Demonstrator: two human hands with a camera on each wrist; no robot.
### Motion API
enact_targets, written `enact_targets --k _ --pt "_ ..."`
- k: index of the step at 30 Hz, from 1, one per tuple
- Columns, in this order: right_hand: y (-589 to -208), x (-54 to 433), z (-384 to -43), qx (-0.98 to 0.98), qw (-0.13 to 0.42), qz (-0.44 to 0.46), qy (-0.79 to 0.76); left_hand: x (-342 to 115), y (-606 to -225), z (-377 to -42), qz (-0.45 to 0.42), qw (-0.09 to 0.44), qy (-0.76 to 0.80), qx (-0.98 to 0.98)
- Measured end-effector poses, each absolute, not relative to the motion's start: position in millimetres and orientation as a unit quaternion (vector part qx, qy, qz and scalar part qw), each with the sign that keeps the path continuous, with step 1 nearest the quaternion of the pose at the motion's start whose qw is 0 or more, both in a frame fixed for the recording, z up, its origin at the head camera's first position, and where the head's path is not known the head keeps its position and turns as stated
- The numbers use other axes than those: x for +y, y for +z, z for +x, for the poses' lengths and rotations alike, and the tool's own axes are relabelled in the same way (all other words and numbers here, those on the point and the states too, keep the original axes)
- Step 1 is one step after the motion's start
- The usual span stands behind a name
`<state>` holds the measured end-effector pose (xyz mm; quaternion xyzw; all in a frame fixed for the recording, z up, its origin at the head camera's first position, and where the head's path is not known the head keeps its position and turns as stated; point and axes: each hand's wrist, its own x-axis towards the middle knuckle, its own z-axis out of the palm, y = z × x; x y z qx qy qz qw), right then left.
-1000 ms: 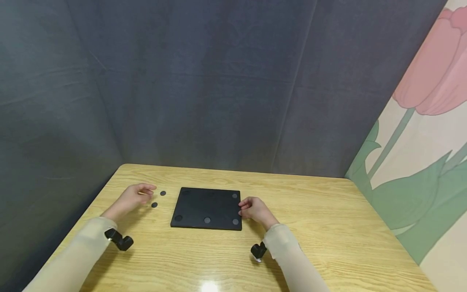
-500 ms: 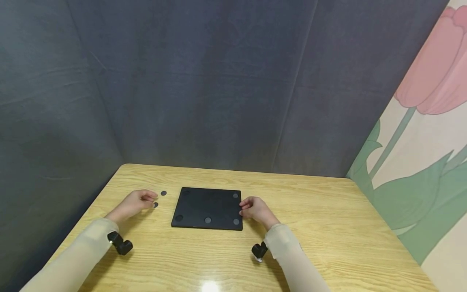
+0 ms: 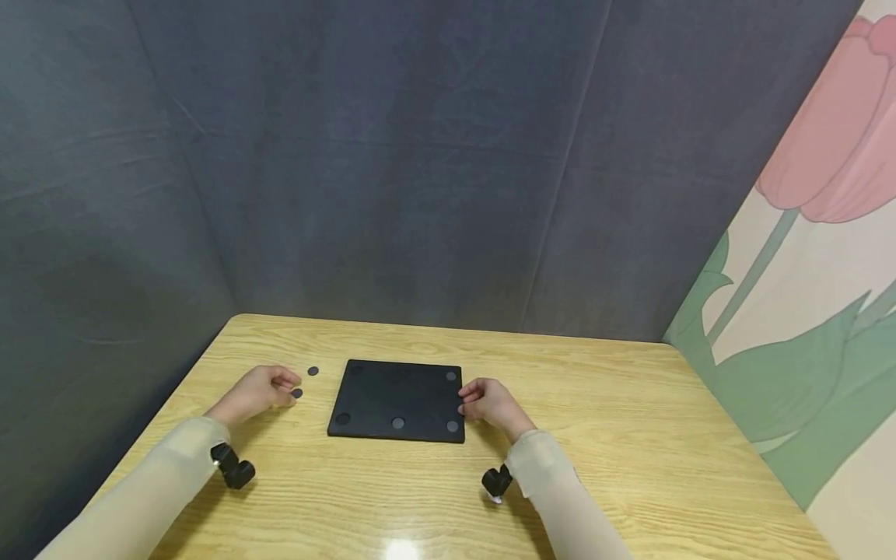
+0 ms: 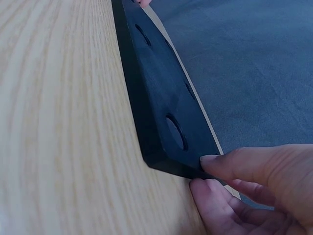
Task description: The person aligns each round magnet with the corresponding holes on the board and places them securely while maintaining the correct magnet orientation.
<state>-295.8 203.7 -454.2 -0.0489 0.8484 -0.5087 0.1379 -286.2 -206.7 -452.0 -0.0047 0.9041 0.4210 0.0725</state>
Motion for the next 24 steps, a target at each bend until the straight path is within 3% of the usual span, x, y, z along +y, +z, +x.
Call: enact_targets --k 24 --pt "-456.8 203.6 -297.3 0.853 0.137 -0.028 -0.503 -205.9 -452.8 -287.6 -0.012 0.066 0.400 0.914"
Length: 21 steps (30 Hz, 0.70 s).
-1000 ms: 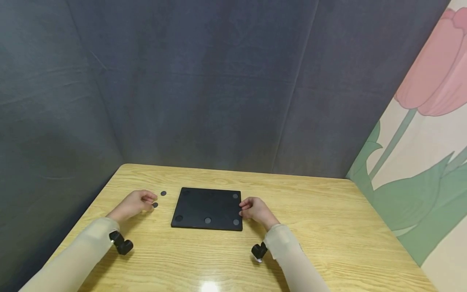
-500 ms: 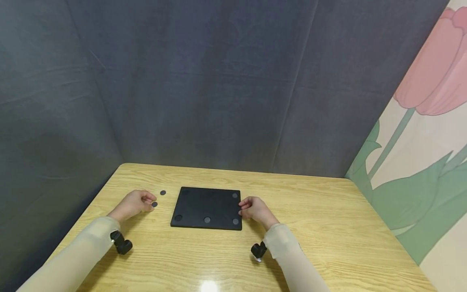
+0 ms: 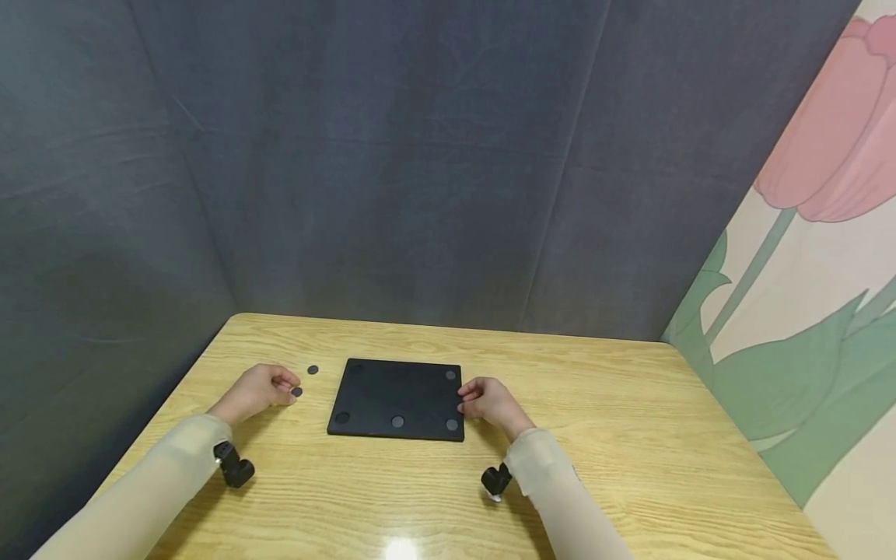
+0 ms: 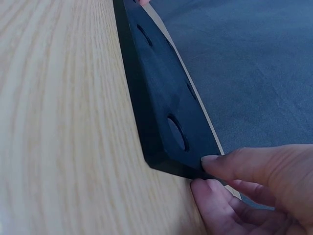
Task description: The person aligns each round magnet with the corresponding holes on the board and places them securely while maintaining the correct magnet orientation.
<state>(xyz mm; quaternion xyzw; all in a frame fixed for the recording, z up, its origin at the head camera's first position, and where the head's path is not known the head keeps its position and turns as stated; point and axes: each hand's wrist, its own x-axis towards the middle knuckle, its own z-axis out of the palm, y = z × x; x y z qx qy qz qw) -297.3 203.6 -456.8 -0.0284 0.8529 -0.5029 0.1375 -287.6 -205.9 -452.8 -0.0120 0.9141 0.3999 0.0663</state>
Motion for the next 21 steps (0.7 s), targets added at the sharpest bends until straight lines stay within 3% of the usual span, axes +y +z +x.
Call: enact_targets --k 21 --pt "-454.9 204.5 -295.8 0.851 0.138 -0.052 -0.504 -204.8 -451.8 -288.1 -0.009 0.062 0.399 0.915"
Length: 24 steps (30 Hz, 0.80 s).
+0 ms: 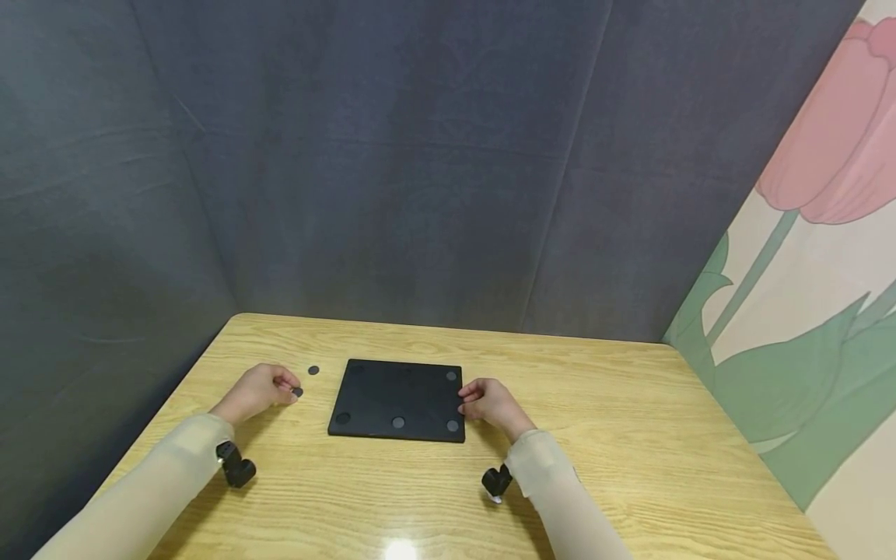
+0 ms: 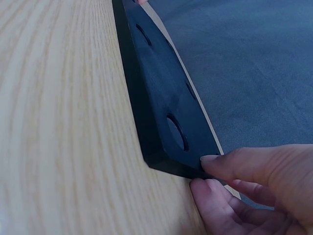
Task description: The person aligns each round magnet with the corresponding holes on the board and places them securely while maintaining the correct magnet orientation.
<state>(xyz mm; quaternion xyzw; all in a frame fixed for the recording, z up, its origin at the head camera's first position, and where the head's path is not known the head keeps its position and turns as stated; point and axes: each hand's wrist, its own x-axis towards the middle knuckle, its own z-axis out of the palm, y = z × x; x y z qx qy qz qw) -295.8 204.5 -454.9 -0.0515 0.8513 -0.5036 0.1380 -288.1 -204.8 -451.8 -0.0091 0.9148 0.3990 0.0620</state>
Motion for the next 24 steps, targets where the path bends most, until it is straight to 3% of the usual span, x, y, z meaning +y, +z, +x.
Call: enact_targets --k 24 --pt "-457.3 204.6 -298.2 0.852 0.139 -0.033 -0.504 -204.1 -450.4 -291.4 -0.019 0.076 0.394 0.916"
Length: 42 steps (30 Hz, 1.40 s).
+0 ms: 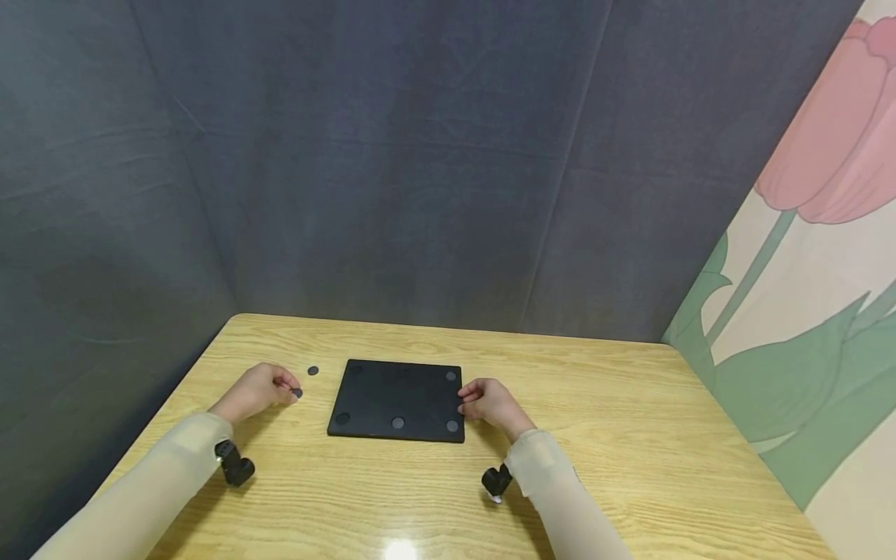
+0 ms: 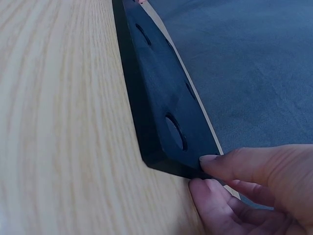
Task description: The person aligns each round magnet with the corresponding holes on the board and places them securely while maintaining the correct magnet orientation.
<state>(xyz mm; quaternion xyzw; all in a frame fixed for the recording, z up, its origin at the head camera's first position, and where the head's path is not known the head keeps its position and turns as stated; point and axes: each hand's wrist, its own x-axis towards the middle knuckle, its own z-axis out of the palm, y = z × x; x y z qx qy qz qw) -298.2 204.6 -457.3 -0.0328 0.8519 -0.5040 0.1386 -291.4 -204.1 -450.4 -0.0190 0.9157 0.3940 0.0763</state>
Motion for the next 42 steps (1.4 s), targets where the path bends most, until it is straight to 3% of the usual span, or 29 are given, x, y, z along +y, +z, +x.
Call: enact_targets --k 16,42 --pt "-455 204 -297 0.854 0.141 -0.030 -0.500 -195 -432 -294 0.019 0.085 0.395 0.914" --pt "-456 204 -299 0.851 0.147 -0.028 -0.503 -122 -382 -330 0.086 0.057 0.397 0.912"
